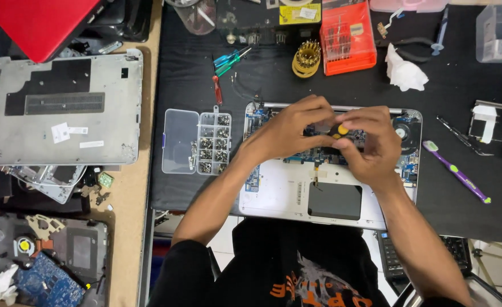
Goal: Repairing a laptop by cleaning the motherboard with a cloth and using a screwdriver to adjust internal components.
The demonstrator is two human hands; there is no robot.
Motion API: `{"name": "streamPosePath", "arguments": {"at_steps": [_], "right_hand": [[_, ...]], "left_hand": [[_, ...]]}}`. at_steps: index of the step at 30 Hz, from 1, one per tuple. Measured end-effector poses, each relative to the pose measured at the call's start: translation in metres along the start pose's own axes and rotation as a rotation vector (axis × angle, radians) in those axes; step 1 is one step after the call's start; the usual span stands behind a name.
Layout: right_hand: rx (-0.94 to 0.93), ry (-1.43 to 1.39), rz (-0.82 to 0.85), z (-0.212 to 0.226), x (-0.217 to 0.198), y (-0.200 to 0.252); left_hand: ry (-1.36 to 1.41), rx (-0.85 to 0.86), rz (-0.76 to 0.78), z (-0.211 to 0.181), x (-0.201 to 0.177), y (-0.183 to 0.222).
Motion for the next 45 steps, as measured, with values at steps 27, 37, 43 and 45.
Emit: {"name": "streamPosePath", "arguments": {"at_steps": [27,37,43,45], "right_hand": [[0.091,-0.057,0.001,-0.01,-0.002,0.005],[0.075,0.003,0.014,-0.012,0.0,0.007],[0.12,-0.048,0.016,-0.007,0.001,0.002],[0.092,-0.026,0.033,-0.002,0.003,-0.002]], "left_hand": [[0.009,-0.071,0.047,-0.009,-0.005,-0.005],[-0.024,-0.062,0.012,0.0,0.0,-0.001],[0.01,-0.057,0.004,-0.002,-0.004,-0.003],[-0.036,-0.045,-0.007,-0.006,-0.005,-0.004]]}}
Point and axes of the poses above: each hand's wrist, its own y-axis away from the middle knuckle, its own x-axis out of the palm, z = x × y, the point moved 6 cm from there along -y, towards the middle knuckle, and after that the axes turned 10 degrees about -z, right-handed, at the moved point
